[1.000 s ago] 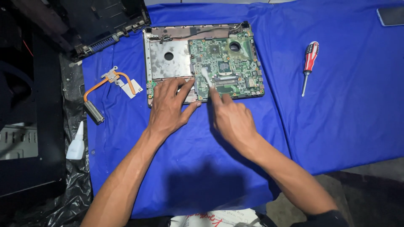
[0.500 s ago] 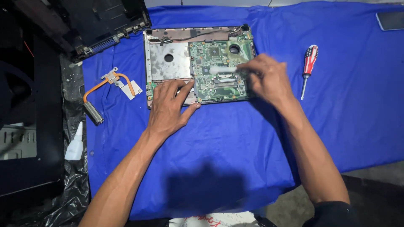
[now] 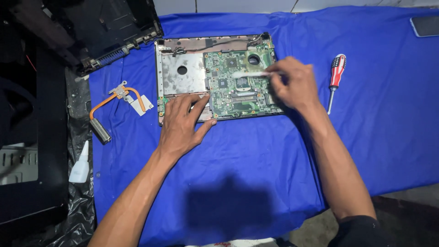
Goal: Cleaning a laptop motherboard with a cotton swab and installing a heatsink with a screwdriver
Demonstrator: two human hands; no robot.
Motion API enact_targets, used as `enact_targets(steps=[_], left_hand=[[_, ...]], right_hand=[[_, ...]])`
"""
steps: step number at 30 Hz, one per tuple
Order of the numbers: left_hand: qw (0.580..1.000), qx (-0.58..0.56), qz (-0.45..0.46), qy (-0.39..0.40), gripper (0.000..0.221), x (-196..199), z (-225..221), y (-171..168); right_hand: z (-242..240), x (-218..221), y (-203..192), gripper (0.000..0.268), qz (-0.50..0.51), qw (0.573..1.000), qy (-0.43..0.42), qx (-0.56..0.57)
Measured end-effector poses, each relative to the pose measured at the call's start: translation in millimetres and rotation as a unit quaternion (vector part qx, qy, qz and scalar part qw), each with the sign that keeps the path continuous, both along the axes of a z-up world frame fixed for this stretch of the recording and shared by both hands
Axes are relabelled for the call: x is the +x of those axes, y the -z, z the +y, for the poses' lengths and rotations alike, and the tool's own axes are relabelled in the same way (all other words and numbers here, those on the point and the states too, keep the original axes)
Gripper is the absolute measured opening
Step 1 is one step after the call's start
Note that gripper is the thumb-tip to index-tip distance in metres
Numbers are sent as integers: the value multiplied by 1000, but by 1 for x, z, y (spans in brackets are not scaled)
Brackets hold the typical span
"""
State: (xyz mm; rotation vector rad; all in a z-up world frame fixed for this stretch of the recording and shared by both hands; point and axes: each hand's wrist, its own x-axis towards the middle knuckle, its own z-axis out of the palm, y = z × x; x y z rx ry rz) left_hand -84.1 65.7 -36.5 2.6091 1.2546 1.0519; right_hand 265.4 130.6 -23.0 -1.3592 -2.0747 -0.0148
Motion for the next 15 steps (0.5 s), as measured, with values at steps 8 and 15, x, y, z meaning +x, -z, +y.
enact_targets(steps=[8, 15], left_hand=[[1000, -4, 4, -4, 58, 1, 0, -4], [1000, 6, -3, -8, 59, 0, -1, -2]], right_hand=[[-17, 38, 2, 5, 20, 999, -1, 26], [-19, 46, 7, 8, 23, 999, 14, 37]])
